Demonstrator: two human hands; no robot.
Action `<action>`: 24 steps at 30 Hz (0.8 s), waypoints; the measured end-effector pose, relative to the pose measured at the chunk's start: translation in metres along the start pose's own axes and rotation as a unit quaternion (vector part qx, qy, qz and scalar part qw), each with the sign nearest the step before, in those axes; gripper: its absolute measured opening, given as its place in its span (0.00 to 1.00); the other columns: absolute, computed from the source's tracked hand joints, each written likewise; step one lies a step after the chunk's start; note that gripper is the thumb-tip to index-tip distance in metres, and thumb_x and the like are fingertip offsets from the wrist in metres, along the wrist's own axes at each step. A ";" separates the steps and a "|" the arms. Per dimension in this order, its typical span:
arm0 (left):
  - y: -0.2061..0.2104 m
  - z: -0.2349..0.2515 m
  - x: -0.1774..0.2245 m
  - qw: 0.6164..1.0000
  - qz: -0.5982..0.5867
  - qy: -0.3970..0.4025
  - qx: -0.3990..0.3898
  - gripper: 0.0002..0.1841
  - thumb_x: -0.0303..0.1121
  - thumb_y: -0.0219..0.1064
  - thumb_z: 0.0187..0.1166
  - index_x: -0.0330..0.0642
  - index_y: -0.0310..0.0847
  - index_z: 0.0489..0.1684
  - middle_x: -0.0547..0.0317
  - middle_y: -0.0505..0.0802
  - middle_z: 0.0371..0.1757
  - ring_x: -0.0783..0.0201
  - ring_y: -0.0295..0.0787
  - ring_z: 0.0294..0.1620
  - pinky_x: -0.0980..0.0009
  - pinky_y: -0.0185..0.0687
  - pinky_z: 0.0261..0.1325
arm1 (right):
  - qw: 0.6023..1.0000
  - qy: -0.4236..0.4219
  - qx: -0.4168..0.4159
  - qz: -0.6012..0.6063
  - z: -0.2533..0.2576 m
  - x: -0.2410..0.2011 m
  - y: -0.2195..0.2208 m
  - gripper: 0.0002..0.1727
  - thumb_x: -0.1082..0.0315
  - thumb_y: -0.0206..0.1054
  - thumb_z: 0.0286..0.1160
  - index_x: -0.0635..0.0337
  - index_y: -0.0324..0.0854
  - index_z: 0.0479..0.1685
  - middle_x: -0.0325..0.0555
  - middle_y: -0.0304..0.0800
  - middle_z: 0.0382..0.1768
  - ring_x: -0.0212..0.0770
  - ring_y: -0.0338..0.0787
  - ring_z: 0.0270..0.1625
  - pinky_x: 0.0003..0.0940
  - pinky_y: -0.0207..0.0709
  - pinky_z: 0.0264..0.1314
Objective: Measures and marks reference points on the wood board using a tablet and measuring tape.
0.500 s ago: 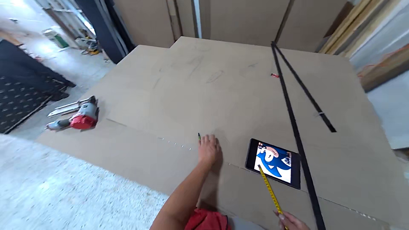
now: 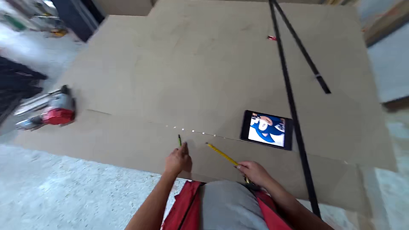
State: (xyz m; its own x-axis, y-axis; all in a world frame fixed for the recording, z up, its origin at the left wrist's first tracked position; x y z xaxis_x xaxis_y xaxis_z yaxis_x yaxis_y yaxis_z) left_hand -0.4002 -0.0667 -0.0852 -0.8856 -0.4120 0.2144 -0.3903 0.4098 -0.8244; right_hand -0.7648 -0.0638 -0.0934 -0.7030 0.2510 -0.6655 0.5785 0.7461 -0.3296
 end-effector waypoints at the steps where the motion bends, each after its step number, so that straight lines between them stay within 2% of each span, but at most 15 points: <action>1: -0.001 -0.002 0.001 0.999 -0.014 0.026 0.012 0.30 0.38 0.62 0.82 0.66 0.70 0.88 0.43 0.91 0.64 0.39 0.91 0.60 0.34 0.84 0.61 | 1.000 0.001 -0.001 -0.016 -0.002 -0.007 0.002 0.24 0.43 0.53 0.90 0.41 0.88 0.67 0.40 0.94 0.41 0.39 0.92 0.43 0.47 0.85 0.54; 3: -0.002 -0.005 0.002 0.994 -0.034 0.092 0.053 0.25 0.35 0.60 0.83 0.57 0.79 0.81 0.46 0.92 0.65 0.40 0.92 0.62 0.33 0.83 0.63 | 0.999 0.004 0.031 -0.016 -0.009 -0.011 -0.007 0.25 0.41 0.55 0.89 0.44 0.89 0.64 0.42 0.94 0.43 0.39 0.93 0.44 0.46 0.86 0.56; 5: -0.002 -0.010 0.001 0.979 -0.058 0.157 0.120 0.22 0.38 0.58 0.84 0.49 0.82 0.76 0.43 0.93 0.62 0.38 0.92 0.61 0.32 0.84 0.60 | 0.997 0.017 0.078 -0.024 -0.018 -0.001 -0.027 0.23 0.42 0.56 0.89 0.43 0.89 0.63 0.41 0.95 0.44 0.38 0.93 0.46 0.45 0.86 0.58; 7: 0.000 -0.015 0.002 0.960 -0.067 0.204 0.180 0.28 0.49 0.57 0.83 0.44 0.80 0.77 0.41 0.92 0.61 0.37 0.90 0.62 0.35 0.83 0.62 | 0.987 0.021 0.150 -0.060 -0.034 0.020 -0.056 0.20 0.45 0.57 0.89 0.42 0.90 0.60 0.39 0.95 0.44 0.39 0.93 0.45 0.48 0.86 0.56; 9: 0.004 -0.012 0.007 0.952 -0.067 0.229 0.191 0.35 0.56 0.57 0.80 0.42 0.73 0.82 0.41 0.88 0.71 0.37 0.83 0.73 0.37 0.76 0.73 | 0.967 0.011 0.231 -0.111 -0.050 0.049 -0.094 0.18 0.47 0.58 0.90 0.42 0.91 0.59 0.38 0.96 0.46 0.39 0.94 0.46 0.50 0.88 0.55; 10: 0.010 -0.009 0.009 0.955 -0.067 0.227 0.178 0.37 0.57 0.58 0.79 0.43 0.70 0.85 0.41 0.84 0.77 0.37 0.78 0.78 0.37 0.70 0.79 | 0.957 0.005 0.259 -0.132 -0.057 0.064 -0.113 0.18 0.49 0.58 0.90 0.44 0.91 0.61 0.40 0.96 0.50 0.41 0.94 0.50 0.52 0.87 0.59; 12: 0.020 -0.008 0.010 0.961 -0.069 0.205 0.172 0.38 0.52 0.61 0.75 0.44 0.66 0.87 0.41 0.80 0.81 0.37 0.73 0.83 0.38 0.65 0.84 | 0.942 -0.004 0.295 -0.160 -0.072 0.088 -0.150 0.19 0.52 0.59 0.91 0.48 0.91 0.63 0.44 0.95 0.57 0.45 0.94 0.58 0.55 0.85 0.67; 14: 0.018 -0.018 0.020 0.967 -0.087 0.169 0.172 0.35 0.43 0.66 0.76 0.44 0.67 0.87 0.41 0.82 0.79 0.37 0.77 0.80 0.36 0.69 0.81 | 0.931 -0.027 0.316 -0.182 -0.080 0.102 -0.182 0.18 0.53 0.60 0.90 0.49 0.92 0.61 0.45 0.95 0.58 0.45 0.93 0.60 0.54 0.84 0.68; 16: 0.004 -0.037 0.059 0.964 -0.126 0.159 0.171 0.29 0.35 0.70 0.78 0.42 0.72 0.81 0.39 0.88 0.70 0.35 0.87 0.68 0.30 0.79 0.67 | 0.930 -0.069 0.303 -0.197 -0.079 0.100 -0.201 0.17 0.53 0.61 0.90 0.48 0.93 0.58 0.43 0.96 0.56 0.43 0.93 0.61 0.53 0.84 0.68; 17: -0.001 -0.048 0.086 0.960 -0.142 0.168 0.171 0.26 0.34 0.70 0.78 0.42 0.76 0.78 0.41 0.91 0.66 0.38 0.90 0.65 0.31 0.82 0.65 | 0.931 -0.099 0.286 -0.206 -0.077 0.094 -0.204 0.17 0.52 0.61 0.89 0.48 0.93 0.57 0.40 0.96 0.55 0.41 0.93 0.61 0.50 0.85 0.68; 19: -0.006 -0.068 0.150 0.948 -0.162 0.214 0.170 0.25 0.33 0.72 0.76 0.43 0.80 0.74 0.46 0.92 0.65 0.45 0.91 0.64 0.36 0.85 0.65 | 0.934 -0.162 0.243 -0.208 -0.075 0.085 -0.195 0.17 0.52 0.61 0.89 0.47 0.94 0.55 0.37 0.97 0.54 0.37 0.93 0.61 0.46 0.85 0.69; 22: -0.005 -0.081 0.250 0.918 -0.159 0.326 0.160 0.29 0.32 0.76 0.72 0.45 0.78 0.77 0.53 0.89 0.71 0.54 0.87 0.72 0.47 0.83 0.74 | 0.928 -0.230 0.219 -0.195 -0.076 0.077 -0.182 0.15 0.54 0.62 0.88 0.49 0.94 0.52 0.36 0.97 0.49 0.35 0.94 0.57 0.42 0.86 0.66; 23: -0.003 -0.086 0.278 0.905 -0.150 0.366 0.155 0.28 0.30 0.77 0.70 0.44 0.80 0.74 0.54 0.89 0.72 0.55 0.86 0.73 0.50 0.82 0.76 | 0.927 -0.240 0.215 -0.194 -0.078 0.077 -0.181 0.16 0.53 0.62 0.88 0.48 0.94 0.52 0.36 0.97 0.48 0.34 0.94 0.57 0.41 0.86 0.66; 24: -0.002 -0.090 0.301 0.892 -0.140 0.401 0.153 0.25 0.27 0.77 0.70 0.42 0.83 0.69 0.53 0.92 0.67 0.55 0.88 0.70 0.51 0.84 0.74 | 0.925 -0.249 0.212 -0.192 -0.080 0.077 -0.181 0.16 0.53 0.62 0.88 0.48 0.94 0.52 0.35 0.97 0.49 0.34 0.94 0.57 0.40 0.87 0.66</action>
State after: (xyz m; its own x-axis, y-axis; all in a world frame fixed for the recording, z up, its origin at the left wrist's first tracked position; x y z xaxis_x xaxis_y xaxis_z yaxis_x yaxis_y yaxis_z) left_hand -0.6891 -0.1184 0.0280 -0.7076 0.3012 0.6393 -0.6463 0.0899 -0.7578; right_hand -0.9570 -0.1302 -0.0311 -0.6739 -0.3759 -0.6360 0.5100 0.3862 -0.7686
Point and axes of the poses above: each hand's wrist, its own z-axis towards the middle knuckle, its own y-axis out of the palm, x = y × z, the point moved 10 cm from there along z, towards the middle knuckle
